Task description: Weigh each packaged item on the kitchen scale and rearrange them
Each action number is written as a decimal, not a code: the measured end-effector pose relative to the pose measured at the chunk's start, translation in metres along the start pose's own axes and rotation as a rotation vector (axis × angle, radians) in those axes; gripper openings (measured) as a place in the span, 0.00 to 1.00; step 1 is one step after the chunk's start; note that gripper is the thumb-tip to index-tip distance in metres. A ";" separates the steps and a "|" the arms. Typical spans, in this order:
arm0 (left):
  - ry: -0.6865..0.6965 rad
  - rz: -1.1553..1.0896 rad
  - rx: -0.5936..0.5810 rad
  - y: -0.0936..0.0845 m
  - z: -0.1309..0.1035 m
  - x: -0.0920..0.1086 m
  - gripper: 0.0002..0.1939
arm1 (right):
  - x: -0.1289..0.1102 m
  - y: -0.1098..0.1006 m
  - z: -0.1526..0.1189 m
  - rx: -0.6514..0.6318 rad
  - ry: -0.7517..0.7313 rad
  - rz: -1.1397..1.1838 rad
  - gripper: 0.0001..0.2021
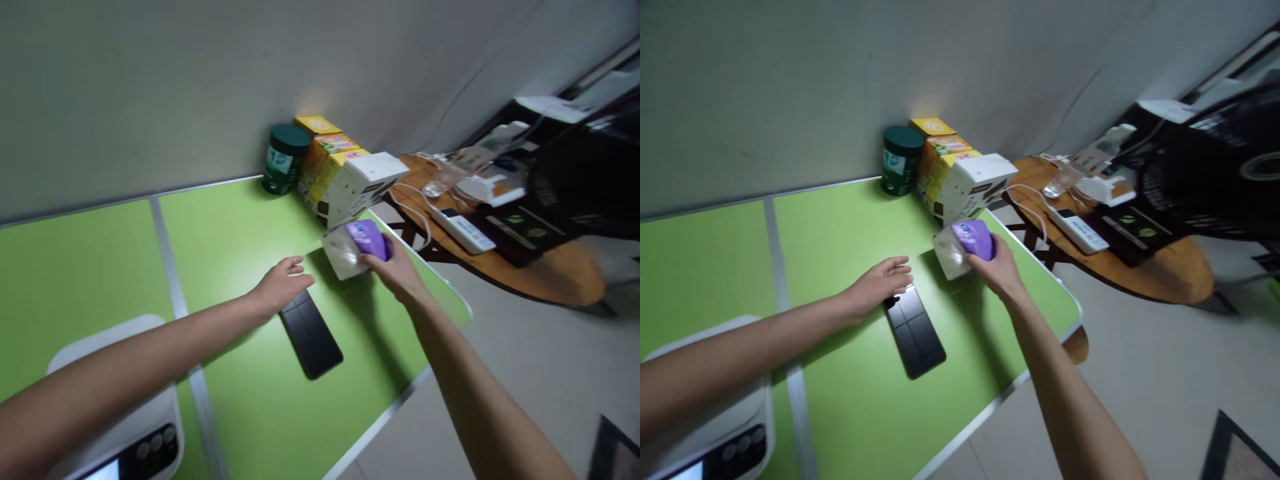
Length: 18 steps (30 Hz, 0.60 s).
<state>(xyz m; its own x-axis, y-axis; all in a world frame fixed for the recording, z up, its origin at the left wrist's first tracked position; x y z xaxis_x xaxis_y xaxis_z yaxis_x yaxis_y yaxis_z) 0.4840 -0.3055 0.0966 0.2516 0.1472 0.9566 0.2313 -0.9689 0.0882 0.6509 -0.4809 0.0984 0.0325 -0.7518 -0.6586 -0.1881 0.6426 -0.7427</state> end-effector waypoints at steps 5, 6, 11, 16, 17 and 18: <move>0.373 0.026 0.206 -0.030 -0.049 0.024 0.41 | -0.052 0.024 -0.074 -0.152 -0.192 0.097 0.41; 0.476 0.040 0.264 -0.041 -0.067 0.029 0.40 | -0.065 0.033 -0.096 -0.199 -0.286 0.099 0.42; 0.583 -0.065 0.493 -0.103 -0.165 0.021 0.36 | -0.123 0.072 -0.202 -0.420 -0.707 0.139 0.36; 0.475 -0.135 0.678 -0.157 -0.228 -0.029 0.26 | -0.152 0.106 -0.267 -0.464 -0.904 0.077 0.32; 0.470 -0.114 0.714 -0.164 -0.233 -0.040 0.25 | -0.152 0.114 -0.275 -0.477 -0.911 0.055 0.32; 0.469 -0.076 0.747 -0.171 -0.237 -0.051 0.25 | -0.151 0.123 -0.281 -0.500 -0.908 0.034 0.31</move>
<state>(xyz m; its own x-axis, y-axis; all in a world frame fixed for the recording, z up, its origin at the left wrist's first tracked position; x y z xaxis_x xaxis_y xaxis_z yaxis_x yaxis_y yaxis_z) 0.2090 -0.1944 0.0990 -0.1628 -0.0498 0.9854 0.8265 -0.5523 0.1087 0.3471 -0.3301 0.1407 0.7082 -0.2059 -0.6753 -0.5823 0.3705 -0.7236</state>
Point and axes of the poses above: each hand's wrist, its own z-axis towards the middle knuckle, its own y-axis out of the palm, x = y × z, the point moved 4 cm from there along z, towards the middle knuckle, and after that the axes turned 11 degrees about y, right-handed, at the moved point
